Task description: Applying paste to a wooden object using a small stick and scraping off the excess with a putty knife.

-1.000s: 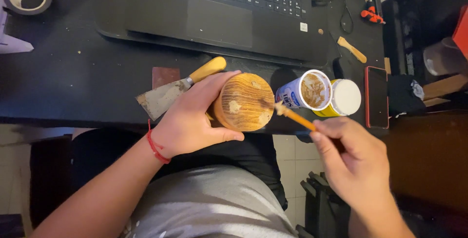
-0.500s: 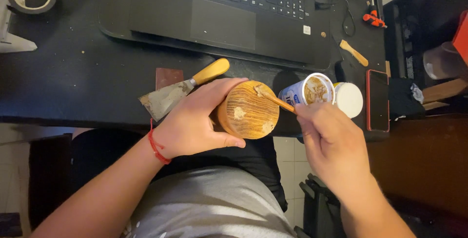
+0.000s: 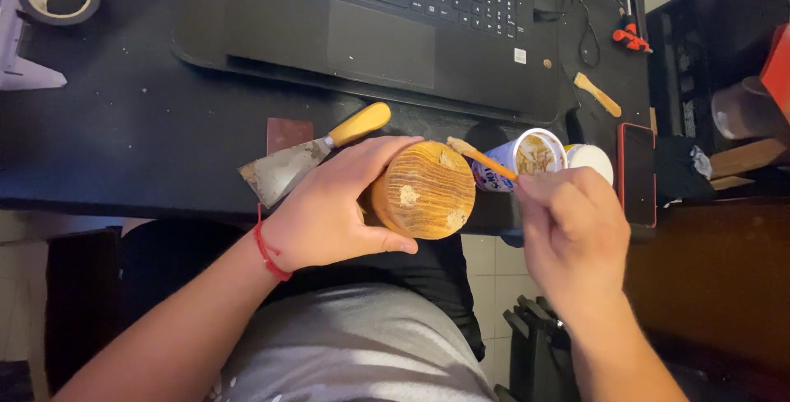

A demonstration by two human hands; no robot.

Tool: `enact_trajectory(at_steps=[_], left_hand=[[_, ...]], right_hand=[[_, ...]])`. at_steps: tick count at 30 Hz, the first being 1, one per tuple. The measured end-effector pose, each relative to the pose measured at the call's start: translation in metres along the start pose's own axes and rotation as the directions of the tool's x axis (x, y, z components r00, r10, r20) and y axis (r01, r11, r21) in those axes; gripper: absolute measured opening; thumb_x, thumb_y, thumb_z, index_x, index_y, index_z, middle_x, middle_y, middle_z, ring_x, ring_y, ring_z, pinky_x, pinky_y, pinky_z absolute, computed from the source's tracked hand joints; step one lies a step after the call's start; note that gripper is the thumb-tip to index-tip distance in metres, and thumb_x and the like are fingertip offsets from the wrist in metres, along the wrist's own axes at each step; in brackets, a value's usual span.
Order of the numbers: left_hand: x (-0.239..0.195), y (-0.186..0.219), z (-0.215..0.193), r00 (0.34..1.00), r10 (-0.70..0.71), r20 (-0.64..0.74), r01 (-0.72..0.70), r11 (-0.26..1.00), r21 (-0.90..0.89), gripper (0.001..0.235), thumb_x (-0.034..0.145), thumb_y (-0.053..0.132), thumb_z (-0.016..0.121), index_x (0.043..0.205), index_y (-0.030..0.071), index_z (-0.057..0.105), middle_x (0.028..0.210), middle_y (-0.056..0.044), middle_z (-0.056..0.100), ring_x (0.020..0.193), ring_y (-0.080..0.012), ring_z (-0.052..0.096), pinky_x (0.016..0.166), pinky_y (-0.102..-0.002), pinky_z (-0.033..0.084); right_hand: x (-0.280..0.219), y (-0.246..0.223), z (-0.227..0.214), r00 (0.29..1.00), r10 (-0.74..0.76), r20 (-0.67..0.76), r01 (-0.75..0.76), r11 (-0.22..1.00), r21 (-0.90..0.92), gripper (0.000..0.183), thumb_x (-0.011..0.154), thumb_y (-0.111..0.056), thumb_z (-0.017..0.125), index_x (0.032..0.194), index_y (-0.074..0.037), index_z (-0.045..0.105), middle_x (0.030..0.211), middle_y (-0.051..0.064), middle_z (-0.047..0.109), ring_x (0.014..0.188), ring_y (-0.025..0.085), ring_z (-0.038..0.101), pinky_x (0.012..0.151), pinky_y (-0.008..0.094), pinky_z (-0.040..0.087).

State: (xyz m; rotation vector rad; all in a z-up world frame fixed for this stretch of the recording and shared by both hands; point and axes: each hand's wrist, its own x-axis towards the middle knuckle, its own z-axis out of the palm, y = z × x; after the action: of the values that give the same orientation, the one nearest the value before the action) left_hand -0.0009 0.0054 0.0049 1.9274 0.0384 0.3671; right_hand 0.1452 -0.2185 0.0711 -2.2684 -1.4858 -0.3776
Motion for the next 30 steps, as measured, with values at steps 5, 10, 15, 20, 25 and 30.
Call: enact_trajectory(at_steps=[5, 10, 15, 20, 25, 30], left_hand=[[-0.001, -0.001, 0.0, 1.0, 0.015, -0.009, -0.015, 1.0, 0.0, 0.1, 0.055, 0.034, 0.096, 0.139, 0.013, 0.045, 0.14, -0.005, 0.057, 0.128, -0.0242, 0.055, 0.107, -0.038, 0.041], [0.0, -0.001, 0.0, 0.999, 0.045, -0.013, -0.045, 0.999, -0.007, 0.097, 0.056, 0.033, 0.096, 0.137, 0.011, 0.047, 0.138, -0.006, 0.058, 0.126, -0.0247, 0.057, 0.107, -0.039, 0.043], [-0.002, -0.003, 0.001, 1.0, 0.022, -0.007, -0.022, 1.0, 0.015, 0.103, 0.054, 0.035, 0.097, 0.14, 0.013, 0.044, 0.141, -0.006, 0.057, 0.129, -0.0256, 0.054, 0.108, -0.04, 0.041], [-0.001, -0.002, 0.0, 1.0, -0.011, -0.004, 0.011, 1.0, 0.029, 0.103, 0.054, 0.036, 0.096, 0.14, 0.013, 0.045, 0.141, -0.005, 0.057, 0.129, -0.0245, 0.054, 0.106, -0.039, 0.042], [0.0, 0.001, 0.0, 0.999, 0.035, -0.023, -0.035, 0.999, 0.004, 0.097, 0.055, 0.031, 0.096, 0.137, 0.012, 0.047, 0.137, -0.006, 0.059, 0.126, -0.0246, 0.057, 0.106, -0.039, 0.044], [-0.001, -0.005, 0.003, 0.999, 0.038, -0.018, -0.037, 0.999, 0.014, 0.103, 0.055, 0.036, 0.096, 0.14, 0.011, 0.045, 0.142, -0.007, 0.056, 0.13, -0.0253, 0.054, 0.109, -0.04, 0.04]], right_hand=[[0.0, -0.01, -0.008, 0.999, -0.027, 0.034, 0.026, 0.999, 0.038, 0.014, 0.093, 0.009, 0.071, 0.097, -0.003, 0.066, 0.089, 0.009, 0.062, 0.084, 0.023, 0.061, 0.073, 0.033, 0.048], [-0.007, 0.001, -0.005, 0.989, 0.032, 0.142, -0.034, 0.999, 0.013, 0.016, 0.093, 0.003, 0.071, 0.1, -0.009, 0.065, 0.086, 0.006, 0.054, 0.081, 0.022, 0.056, 0.06, 0.033, 0.041], [0.004, 0.0, -0.025, 0.959, 0.1, 0.264, -0.119, 0.991, 0.057, 0.011, 0.09, -0.002, 0.069, 0.098, -0.01, 0.069, 0.085, 0.001, 0.06, 0.075, 0.015, 0.059, 0.068, 0.027, 0.045], [0.014, -0.005, -0.032, 0.945, 0.125, 0.302, -0.153, 0.986, 0.07, 0.005, 0.093, -0.005, 0.066, 0.096, -0.008, 0.068, 0.085, -0.001, 0.066, 0.076, 0.014, 0.062, 0.069, 0.027, 0.048], [0.013, -0.005, -0.028, 0.938, 0.007, 0.347, -0.04, 0.995, 0.088, 0.017, 0.092, 0.001, 0.062, 0.108, -0.006, 0.063, 0.094, 0.007, 0.066, 0.088, 0.022, 0.068, 0.075, 0.032, 0.055], [0.005, 0.004, -0.039, 0.911, 0.114, 0.397, -0.112, 0.993, -0.028, 0.013, 0.092, -0.01, 0.063, 0.104, -0.012, 0.067, 0.092, -0.003, 0.07, 0.084, 0.014, 0.07, 0.069, 0.027, 0.053]])
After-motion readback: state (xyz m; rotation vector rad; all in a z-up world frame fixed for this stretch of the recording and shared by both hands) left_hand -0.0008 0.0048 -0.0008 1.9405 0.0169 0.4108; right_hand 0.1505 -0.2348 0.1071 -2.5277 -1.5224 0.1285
